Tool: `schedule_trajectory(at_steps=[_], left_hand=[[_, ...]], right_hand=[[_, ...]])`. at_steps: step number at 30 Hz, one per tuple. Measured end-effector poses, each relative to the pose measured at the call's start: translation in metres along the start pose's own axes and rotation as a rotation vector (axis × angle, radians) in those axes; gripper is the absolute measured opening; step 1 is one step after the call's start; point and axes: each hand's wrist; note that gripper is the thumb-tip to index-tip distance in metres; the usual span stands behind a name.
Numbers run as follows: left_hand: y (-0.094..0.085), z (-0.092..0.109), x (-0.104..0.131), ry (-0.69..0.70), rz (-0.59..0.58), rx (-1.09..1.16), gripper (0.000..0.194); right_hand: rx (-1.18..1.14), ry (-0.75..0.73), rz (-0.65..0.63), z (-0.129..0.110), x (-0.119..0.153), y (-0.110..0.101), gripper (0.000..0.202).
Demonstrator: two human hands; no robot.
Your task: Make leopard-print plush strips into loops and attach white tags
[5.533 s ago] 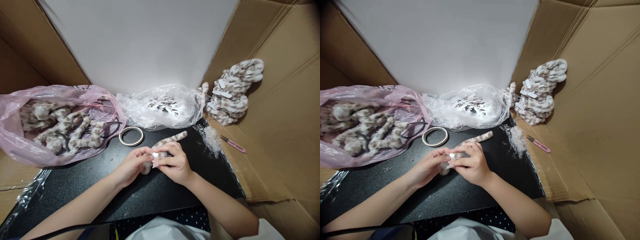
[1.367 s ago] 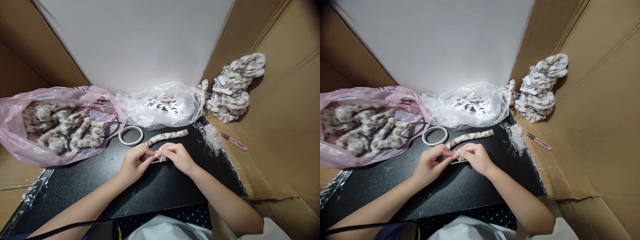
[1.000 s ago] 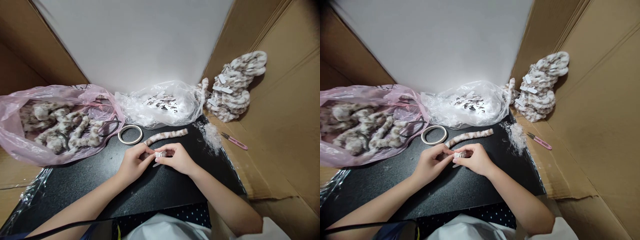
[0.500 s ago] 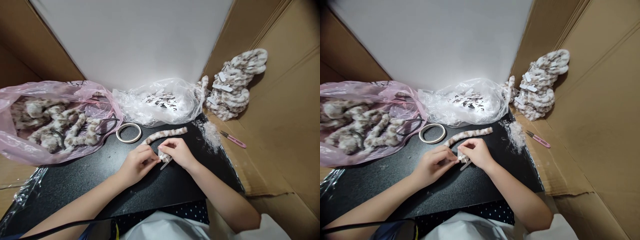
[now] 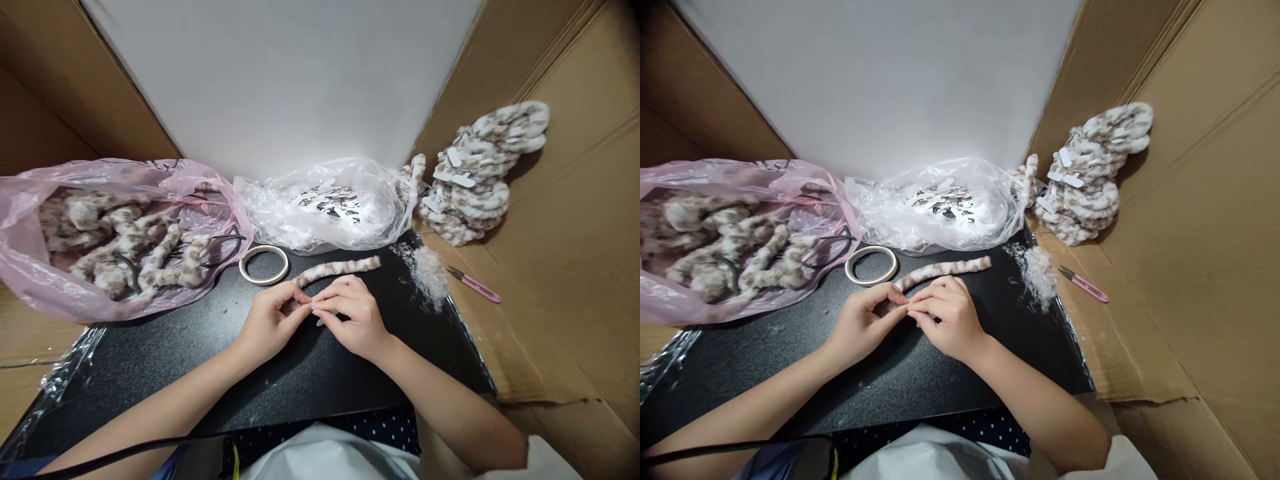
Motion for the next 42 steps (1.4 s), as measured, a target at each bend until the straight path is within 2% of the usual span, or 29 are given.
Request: schedule_trajectory(at_steps=[3,6,9,16,23,28,31,32,33,37,40,42], left_hand=[[0.001,-0.001,-0.002,-0.093,-0.032,0.150,0.016],[-0.001,0.000,-0.004,-0.175,-0.118,0.288,0.016],[-0.003,0.002,-0.006,-0.225,-0.166,0.343,0.017],[-0.002,0.002,-0.005,-0.242,-0.094,0.316,0.019],[-0.003,0.002,-0.006,-0.241,-0.080,0.405,0.021],[-0.007,0.000,-0.004,-0.057,-0.009,0.234,0.012],[-0.008,0.002,-0.001,0.146,-0.005,0.034,0.008],[-0.008,0.003,-0.001,0.222,-0.021,-0.021,0.009],[-0.008,0.003,0.000,0.296,-0.040,-0.065,0.011],[-0.007,0.003,0.001,0.530,-0.065,-0.183,0.014],[-0.007,0.001,0.001,0.639,-0.067,-0.249,0.013],[-0.008,0.001,0.000,0.690,-0.080,-0.272,0.014]], right_hand=[[0.021,-0.036,0.020,0.002,0.001,0.003,0.013],[0.066,-0.057,0.024,0.002,0.002,0.002,0.013],[0.108,-0.067,0.002,0.003,0.003,0.000,0.013],[0.149,-0.170,-0.001,0.007,0.005,0.000,0.014],[0.134,-0.081,-0.083,0.007,0.008,0.000,0.006],[-0.032,-0.020,-0.040,0.001,0.001,-0.010,0.007],[-0.218,0.170,0.034,0.001,-0.007,-0.017,0.012],[-0.280,0.247,0.023,0.002,-0.009,-0.019,0.015],[-0.338,0.322,-0.030,0.003,-0.011,-0.020,0.018],[-0.517,0.555,-0.383,0.012,-0.014,-0.022,0.033],[-0.611,0.680,-0.425,0.018,-0.013,-0.022,0.045],[-0.690,0.746,-0.480,0.020,-0.013,-0.023,0.047]])
Point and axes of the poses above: each hand's wrist, its own x-axis away from the middle knuckle, its own y-axis out of the palm, z = x × y, and after that the axes turned 5 degrees about -y, right-handed
